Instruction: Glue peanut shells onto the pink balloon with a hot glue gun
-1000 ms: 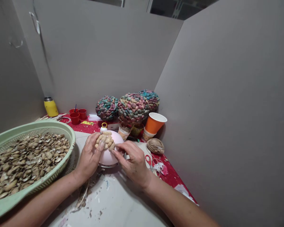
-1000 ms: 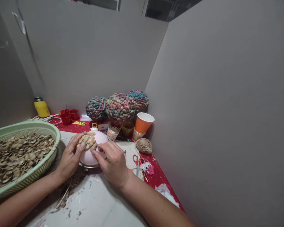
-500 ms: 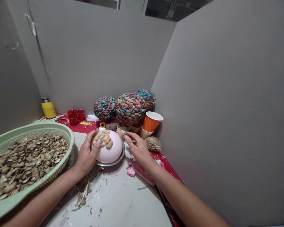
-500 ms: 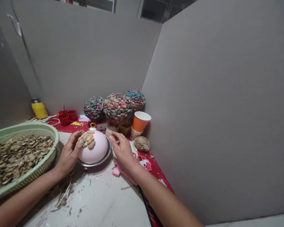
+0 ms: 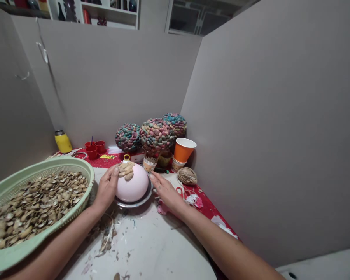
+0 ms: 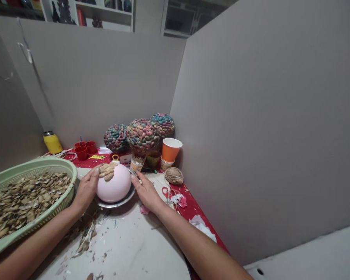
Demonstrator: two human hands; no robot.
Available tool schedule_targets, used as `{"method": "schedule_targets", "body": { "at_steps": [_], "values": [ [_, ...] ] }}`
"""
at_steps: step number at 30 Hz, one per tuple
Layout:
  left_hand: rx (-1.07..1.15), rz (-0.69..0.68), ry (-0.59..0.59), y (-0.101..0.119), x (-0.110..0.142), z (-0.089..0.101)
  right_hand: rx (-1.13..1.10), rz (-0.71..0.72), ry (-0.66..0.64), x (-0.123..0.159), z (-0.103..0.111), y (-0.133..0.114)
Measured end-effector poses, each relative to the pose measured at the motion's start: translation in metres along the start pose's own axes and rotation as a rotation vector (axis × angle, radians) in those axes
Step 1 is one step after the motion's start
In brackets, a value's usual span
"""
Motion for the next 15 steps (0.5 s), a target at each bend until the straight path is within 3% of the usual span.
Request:
{"method": "schedule_targets", "body": {
  "at_steps": [4,9,15],
  "values": [
    [0.035,0.032,0.042,-0.001,-0.001,0.005,0.146,-0.019,-0.027,0.015,0.021,-0.002],
    [0.093,0.04,-0.012,0.001,-0.001,0.0,0.442,-0.063,-0.059,0.051,0.054,0.007],
    [0.116,0.012,-0.037,-0.001,-0.006,-0.002,0.566,-0.101,-0.158,0.076,0.048,0.024]
  ]
}}
Point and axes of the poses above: each hand's wrist, its own x-axis away from the middle knuckle, its own z-axis out of the back of the hand, y = z × x, the point moved 8 cm from there along -x, towards the middle knuckle, and after that the axes turned 8 degrees about -z, right-handed, at the moved point
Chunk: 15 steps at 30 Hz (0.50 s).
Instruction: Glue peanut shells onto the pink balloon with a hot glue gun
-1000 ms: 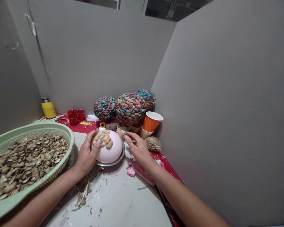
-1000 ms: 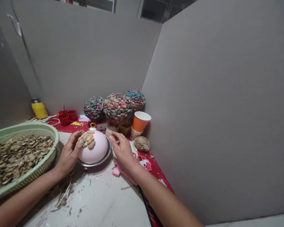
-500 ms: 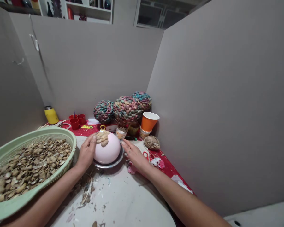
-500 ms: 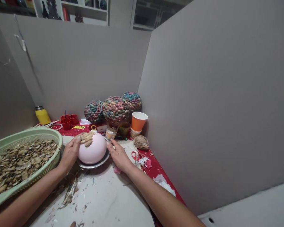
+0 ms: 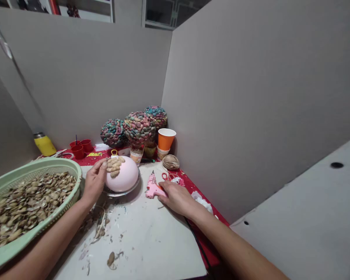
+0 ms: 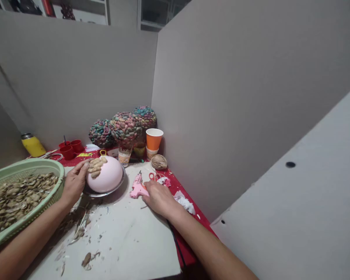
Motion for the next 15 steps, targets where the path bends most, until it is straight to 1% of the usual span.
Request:
{"method": "schedule_targets", "body": {
  "at_steps": [3,6,8,11,13,15],
  "values": [
    [-0.013,-0.02,0.015,-0.002,-0.002,0.003,-0.062,0.016,0.01,-0.001,-0.004,0.002],
    [-0.017,-0.018,0.021,-0.002,-0.002,0.004,-0.185,0.025,0.036,-0.002,-0.002,0.011],
    [-0.019,-0.019,0.015,0.0,0.0,0.003,-0.29,0.013,0.063,-0.001,0.004,0.021],
    [-0.035,-0.029,-0.012,0.004,0.002,-0.002,-0.453,-0.017,0.088,0.003,0.019,0.034],
    [-0.059,-0.036,-0.033,0.004,0.002,-0.004,-0.625,-0.025,0.093,0.008,0.031,0.036],
    [-0.092,-0.041,-0.046,0.002,0.001,-0.004,-0.925,-0.021,0.1,0.011,0.042,0.032]
  ]
}}
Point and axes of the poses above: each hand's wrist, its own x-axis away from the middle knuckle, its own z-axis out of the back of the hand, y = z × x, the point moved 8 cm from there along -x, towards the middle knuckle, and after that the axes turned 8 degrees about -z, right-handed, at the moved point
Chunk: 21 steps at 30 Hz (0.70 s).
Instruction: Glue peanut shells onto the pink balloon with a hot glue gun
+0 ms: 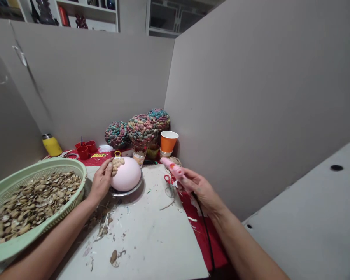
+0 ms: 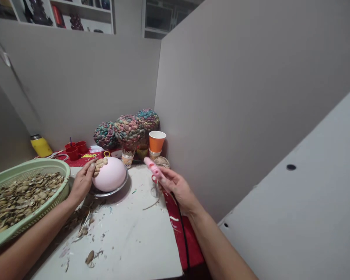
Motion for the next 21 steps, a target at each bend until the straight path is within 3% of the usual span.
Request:
{"method": "schedule_targets", "body": {
  "at_steps": [3,12,16,21],
  "values": [
    [-0.051,-0.005,0.005,-0.005,-0.002,0.003,-0.349,-0.052,0.006,-0.002,-0.012,-0.007],
    [-0.146,0.01,0.078,-0.006,0.002,0.014,-0.424,-0.163,0.019,-0.051,-0.093,0.012],
    [-0.129,-0.002,0.09,-0.005,0.002,0.013,-0.498,-0.18,0.012,-0.057,-0.105,0.016],
    [-0.105,0.036,0.103,-0.006,0.002,0.013,-0.566,-0.204,0.002,-0.038,-0.102,0.014]
  ]
}}
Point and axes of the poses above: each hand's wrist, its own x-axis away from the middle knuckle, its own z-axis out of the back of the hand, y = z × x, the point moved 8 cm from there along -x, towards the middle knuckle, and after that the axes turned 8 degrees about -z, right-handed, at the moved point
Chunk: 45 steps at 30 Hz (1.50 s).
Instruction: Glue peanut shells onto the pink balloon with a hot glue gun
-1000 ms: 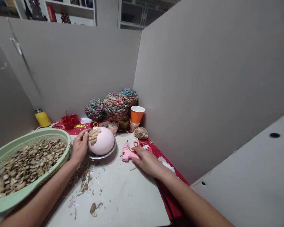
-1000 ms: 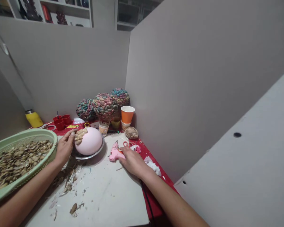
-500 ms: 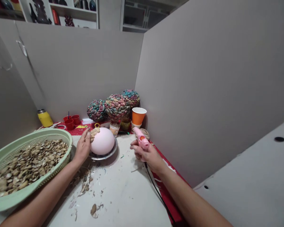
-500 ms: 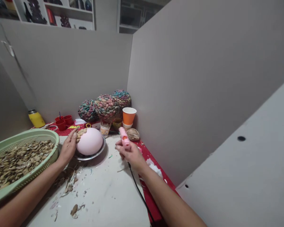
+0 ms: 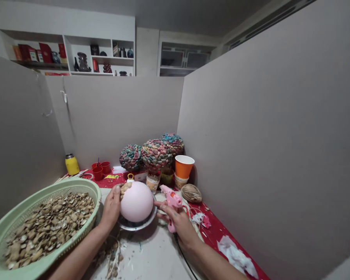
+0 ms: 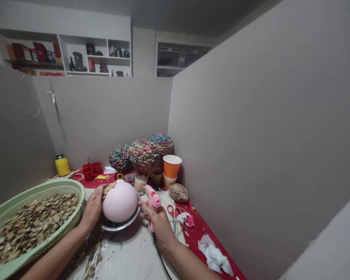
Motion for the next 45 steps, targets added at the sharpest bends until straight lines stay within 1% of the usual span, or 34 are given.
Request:
{"method": "schedule_targets", "body": {
  "at_steps": [4,8,11,14,18,21,24,27,30,33,37,40,42,45],
  "values": [
    [0.013,0.001,-0.042,0.007,0.002,-0.003,0.009,-0.053,-0.011,0.013,0.004,0.007],
    [0.018,-0.011,-0.12,0.015,0.006,-0.01,0.046,-0.033,0.021,0.014,0.014,0.008],
    [0.002,-0.027,-0.174,0.019,0.007,-0.013,0.086,0.063,0.065,0.013,0.024,-0.009],
    [-0.014,-0.053,-0.236,0.023,0.007,-0.015,0.137,0.126,0.085,0.013,0.026,-0.028],
    [-0.03,-0.114,-0.28,0.03,0.009,-0.014,0.191,0.139,0.066,0.008,0.013,-0.039],
    [-0.113,-0.237,-0.309,0.041,0.015,-0.012,0.185,0.142,0.008,0.002,-0.005,-0.037],
    [-0.211,-0.356,-0.314,0.05,0.02,-0.008,0.191,0.138,-0.037,-0.002,-0.02,-0.033],
    [-0.266,-0.356,-0.315,0.047,0.022,-0.005,0.2,0.148,-0.028,-0.004,-0.023,-0.031],
    [-0.279,-0.292,-0.349,0.035,0.025,-0.008,0.212,0.148,-0.007,-0.005,-0.02,-0.027],
    [-0.31,-0.289,-0.375,0.028,0.03,-0.009,0.237,0.142,0.017,-0.005,-0.015,-0.023],
    [-0.362,-0.396,-0.411,0.032,0.037,-0.011,0.245,0.23,0.02,-0.003,-0.007,-0.025],
    [-0.379,-0.475,-0.434,0.038,0.04,-0.013,0.313,0.28,0.021,-0.004,0.003,-0.023],
    [-0.385,-0.504,-0.414,0.04,0.04,-0.012,0.356,0.28,0.018,-0.005,0.01,-0.018],
    [-0.389,-0.54,-0.356,0.042,0.038,-0.01,0.34,0.25,-0.019,-0.006,0.016,-0.011]
  ]
}}
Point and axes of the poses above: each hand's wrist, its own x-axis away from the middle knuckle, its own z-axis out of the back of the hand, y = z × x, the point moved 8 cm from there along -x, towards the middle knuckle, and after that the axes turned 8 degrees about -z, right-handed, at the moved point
